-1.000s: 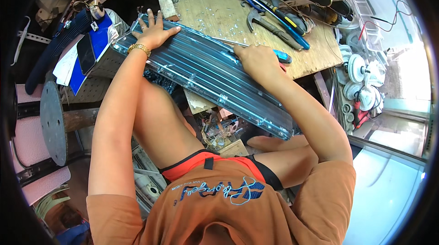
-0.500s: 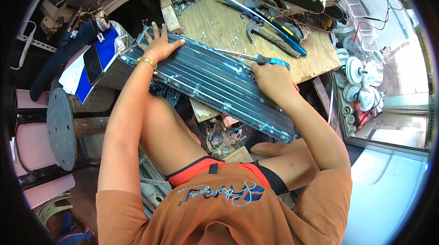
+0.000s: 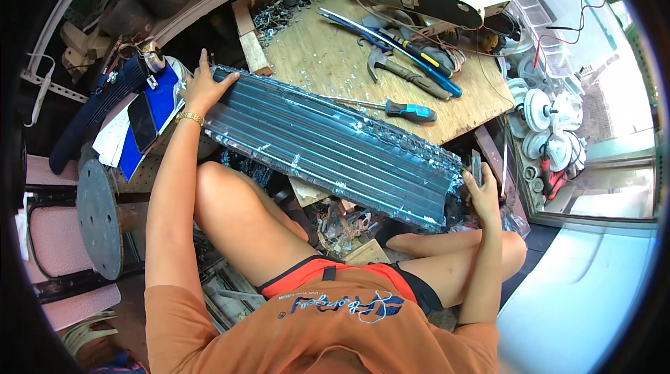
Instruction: The person scrapes and straightens the fins of an air conditioner evaporator coil using a screwdriver and a small pick. They work on various sections of the metal unit while sitting on the floor, occasionally using their hands to clear away debris.
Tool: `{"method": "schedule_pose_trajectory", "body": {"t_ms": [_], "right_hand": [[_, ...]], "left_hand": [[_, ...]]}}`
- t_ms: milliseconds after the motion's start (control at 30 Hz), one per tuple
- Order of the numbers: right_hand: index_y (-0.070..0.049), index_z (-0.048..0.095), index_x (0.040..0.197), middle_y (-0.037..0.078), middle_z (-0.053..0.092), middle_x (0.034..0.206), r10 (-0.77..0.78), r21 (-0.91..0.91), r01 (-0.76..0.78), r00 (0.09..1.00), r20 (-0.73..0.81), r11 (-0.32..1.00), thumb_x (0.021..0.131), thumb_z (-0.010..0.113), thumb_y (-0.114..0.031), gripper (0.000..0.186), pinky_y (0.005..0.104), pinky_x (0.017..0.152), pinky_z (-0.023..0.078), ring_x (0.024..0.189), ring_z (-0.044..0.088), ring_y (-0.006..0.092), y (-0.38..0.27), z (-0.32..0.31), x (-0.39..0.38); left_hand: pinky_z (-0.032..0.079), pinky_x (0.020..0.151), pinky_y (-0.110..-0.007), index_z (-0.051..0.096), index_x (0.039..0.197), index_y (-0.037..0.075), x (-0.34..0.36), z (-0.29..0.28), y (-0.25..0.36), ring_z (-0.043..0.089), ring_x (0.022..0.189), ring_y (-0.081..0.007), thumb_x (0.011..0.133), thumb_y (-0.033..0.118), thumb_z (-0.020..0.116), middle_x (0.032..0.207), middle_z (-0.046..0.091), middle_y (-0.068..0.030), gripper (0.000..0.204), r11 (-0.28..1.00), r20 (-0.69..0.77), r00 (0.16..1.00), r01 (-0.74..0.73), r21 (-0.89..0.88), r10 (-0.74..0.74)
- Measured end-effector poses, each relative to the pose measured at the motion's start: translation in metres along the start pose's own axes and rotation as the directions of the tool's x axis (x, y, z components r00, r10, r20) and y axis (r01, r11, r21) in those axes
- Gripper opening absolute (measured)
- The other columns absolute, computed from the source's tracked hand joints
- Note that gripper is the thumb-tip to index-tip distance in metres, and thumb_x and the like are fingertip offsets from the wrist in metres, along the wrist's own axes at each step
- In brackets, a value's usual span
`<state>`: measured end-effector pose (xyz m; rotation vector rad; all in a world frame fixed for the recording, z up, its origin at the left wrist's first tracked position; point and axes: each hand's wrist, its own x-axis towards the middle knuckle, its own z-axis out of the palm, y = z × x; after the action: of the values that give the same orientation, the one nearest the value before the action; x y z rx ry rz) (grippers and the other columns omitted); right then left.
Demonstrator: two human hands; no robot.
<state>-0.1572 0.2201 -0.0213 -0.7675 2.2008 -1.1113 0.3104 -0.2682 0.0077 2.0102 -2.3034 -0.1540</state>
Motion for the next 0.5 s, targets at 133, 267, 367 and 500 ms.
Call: {"method": "schedule_pose_trajectory", "body": {"t_ms": [133,267,367,500], "right_hand": [[-0.004,0.053,0.133,0.005,0.061,0.093,-0.032,-0.126,0.029,0.999,-0.016,0.992,0.109,0.051,-0.020,0.029,0.0302,0.069,0.046,0.079,0.055,0.0137,-0.008,-0.009,0.027],[-0.002,0.048,0.129,0.030,0.068,0.102,-0.371,-0.510,0.349,0.927,0.063,0.786,0.102,0.052,-0.012,0.029,0.0520,0.087,0.053,0.101,0.068,0.0484,-0.064,0.016,0.072],[-0.004,0.054,0.132,0.032,0.069,0.109,-0.435,-0.599,0.533,0.843,0.317,0.597,0.099,0.052,-0.007,0.033,0.0555,0.090,0.052,0.106,0.067,0.0501,-0.107,0.038,0.109],[-0.006,0.068,0.117,0.024,0.070,0.107,-0.501,-0.575,0.680,0.729,0.466,0.455,0.095,0.058,-0.009,0.024,0.0515,0.086,0.055,0.102,0.070,0.0423,-0.162,0.108,0.134]], "left_hand": [[0.041,0.108,-0.069,0.045,0.160,0.018,0.006,0.020,0.006,0.050,0.142,-0.0420,0.088,0.080,0.060,0.152,0.052,-0.0234,0.097,0.997,0.045,0.998,-0.046,0.061,0.043],[0.047,0.108,-0.058,0.050,0.157,0.018,0.013,0.012,-0.006,0.052,0.140,-0.0438,0.087,0.080,0.061,0.151,0.050,-0.0263,0.094,0.999,0.092,0.994,-0.052,0.010,0.051],[0.047,0.108,-0.059,0.052,0.155,0.020,-0.002,0.016,0.015,0.053,0.139,-0.0457,0.086,0.081,0.062,0.152,0.049,-0.0259,0.092,0.994,0.144,0.984,-0.095,-0.049,0.101],[0.040,0.112,-0.063,0.050,0.156,0.021,-0.020,0.019,0.019,0.050,0.141,-0.0450,0.088,0.081,0.061,0.153,0.047,-0.0235,0.091,0.999,0.106,0.994,-0.038,-0.014,0.039]]}}
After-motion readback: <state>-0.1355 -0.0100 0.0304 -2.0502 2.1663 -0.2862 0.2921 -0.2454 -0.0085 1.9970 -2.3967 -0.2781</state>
